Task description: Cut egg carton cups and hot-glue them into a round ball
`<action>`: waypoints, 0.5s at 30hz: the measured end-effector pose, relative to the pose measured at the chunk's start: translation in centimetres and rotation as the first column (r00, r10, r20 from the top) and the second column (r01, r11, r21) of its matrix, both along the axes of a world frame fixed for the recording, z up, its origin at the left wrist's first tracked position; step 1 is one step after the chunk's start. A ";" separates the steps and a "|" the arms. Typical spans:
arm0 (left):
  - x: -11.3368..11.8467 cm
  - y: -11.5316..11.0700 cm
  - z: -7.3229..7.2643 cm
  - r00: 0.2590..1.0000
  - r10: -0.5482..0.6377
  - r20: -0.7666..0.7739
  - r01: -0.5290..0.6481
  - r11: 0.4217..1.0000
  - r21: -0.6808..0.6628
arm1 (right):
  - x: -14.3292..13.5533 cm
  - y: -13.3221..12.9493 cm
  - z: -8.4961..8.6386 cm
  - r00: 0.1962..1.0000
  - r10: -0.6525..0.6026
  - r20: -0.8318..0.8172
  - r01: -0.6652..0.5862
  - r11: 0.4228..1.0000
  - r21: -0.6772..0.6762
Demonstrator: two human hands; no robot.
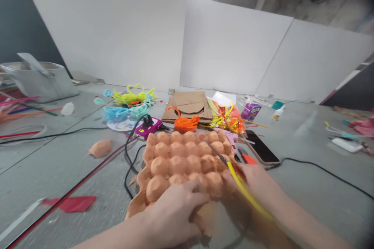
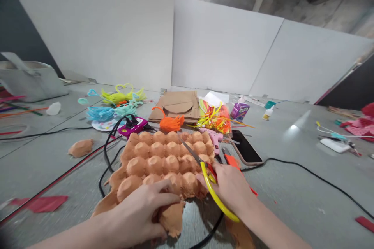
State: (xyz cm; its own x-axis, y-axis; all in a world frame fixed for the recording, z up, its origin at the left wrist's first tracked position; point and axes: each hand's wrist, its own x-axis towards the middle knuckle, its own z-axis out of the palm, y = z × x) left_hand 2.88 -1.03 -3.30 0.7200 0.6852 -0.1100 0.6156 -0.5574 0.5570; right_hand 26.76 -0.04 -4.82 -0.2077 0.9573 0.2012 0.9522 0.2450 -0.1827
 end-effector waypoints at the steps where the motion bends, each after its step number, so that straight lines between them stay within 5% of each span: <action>1: -0.1 0.1 0.0 0.999 0.021 0.025 -0.021 1.000 -0.019 | -0.2 0.1 -0.1 1.000 -0.008 0.015 0.008 1.000 -0.020; 15: 0.0 0.3 0.0 0.980 0.164 0.117 -0.150 0.982 -0.117 | -0.7 0.2 0.3 0.998 -0.058 0.014 0.059 0.995 -0.087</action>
State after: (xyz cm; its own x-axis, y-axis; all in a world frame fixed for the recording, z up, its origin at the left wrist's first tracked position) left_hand 2.85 -0.77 -3.28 0.6170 0.7800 -0.1043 0.6123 -0.3925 0.6864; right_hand 26.04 0.12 -4.52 -0.1531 0.9816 0.1145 0.9665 0.1729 -0.1896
